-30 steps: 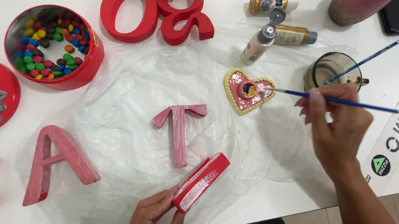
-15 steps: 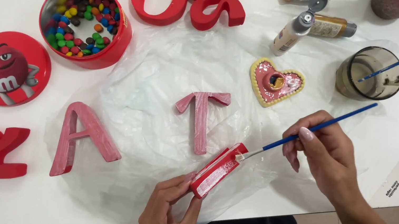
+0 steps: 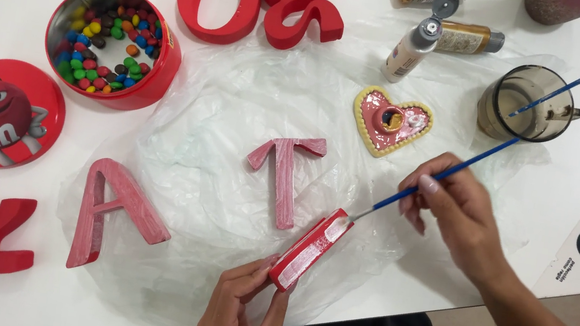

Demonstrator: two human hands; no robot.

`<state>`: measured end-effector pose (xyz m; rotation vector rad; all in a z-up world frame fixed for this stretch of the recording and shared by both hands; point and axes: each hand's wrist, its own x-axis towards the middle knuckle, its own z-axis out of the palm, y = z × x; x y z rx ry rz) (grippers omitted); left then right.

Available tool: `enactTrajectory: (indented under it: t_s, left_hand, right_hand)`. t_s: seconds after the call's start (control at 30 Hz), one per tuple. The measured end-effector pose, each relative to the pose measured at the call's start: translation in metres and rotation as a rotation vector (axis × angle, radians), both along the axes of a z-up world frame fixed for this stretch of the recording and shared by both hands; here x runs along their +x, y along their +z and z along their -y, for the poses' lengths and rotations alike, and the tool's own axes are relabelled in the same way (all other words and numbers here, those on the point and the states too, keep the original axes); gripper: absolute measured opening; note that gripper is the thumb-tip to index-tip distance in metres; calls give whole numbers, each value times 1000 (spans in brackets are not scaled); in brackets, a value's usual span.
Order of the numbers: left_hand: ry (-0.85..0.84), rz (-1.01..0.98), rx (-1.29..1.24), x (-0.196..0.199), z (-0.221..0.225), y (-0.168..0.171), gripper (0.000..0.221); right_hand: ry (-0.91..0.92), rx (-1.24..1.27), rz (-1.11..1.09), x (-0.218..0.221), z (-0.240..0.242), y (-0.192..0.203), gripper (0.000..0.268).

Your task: Painting decorative wooden or foam letters with pink paint using a paintbrush.

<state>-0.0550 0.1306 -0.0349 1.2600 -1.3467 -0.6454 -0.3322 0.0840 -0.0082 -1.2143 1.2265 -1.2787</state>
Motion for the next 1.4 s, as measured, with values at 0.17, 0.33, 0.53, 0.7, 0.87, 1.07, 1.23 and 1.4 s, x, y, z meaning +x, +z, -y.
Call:
enactTrajectory:
  t_s: [0.17, 0.33, 0.53, 0.7, 0.87, 1.07, 1.23, 1.4]
  left_hand:
    - [-3, 4, 18, 0, -2, -3, 32]
    - [7, -31, 43, -1, -1, -1, 32]
    - [6, -19, 52, 0, -2, -3, 32]
    - [-6, -39, 31, -1, -2, -4, 32]
    - [-10, -58, 51, -1, -3, -7, 33]
    - [-24, -43, 44, 0, -3, -7, 32]
    - [-28, -29, 32, 2, -4, -11, 31]
    - [-29, -60, 36, -2, -2, -2, 32]
  right_hand:
    - [-46, 99, 108, 0, -1, 3, 21]
    - [-23, 75, 119, -11, 5, -2, 16]
    - [-12, 121, 88, -7, 4, 0, 21]
    - [3, 32, 137, -7, 10, 3, 17]
    - [-32, 126, 96, -8, 14, 1, 21]
    - [-1, 75, 117, 0, 16, 1, 19]
    - [-91, 150, 105, 1, 18, 6, 19]
    - [-46, 91, 22, -3, 20, -1, 22]
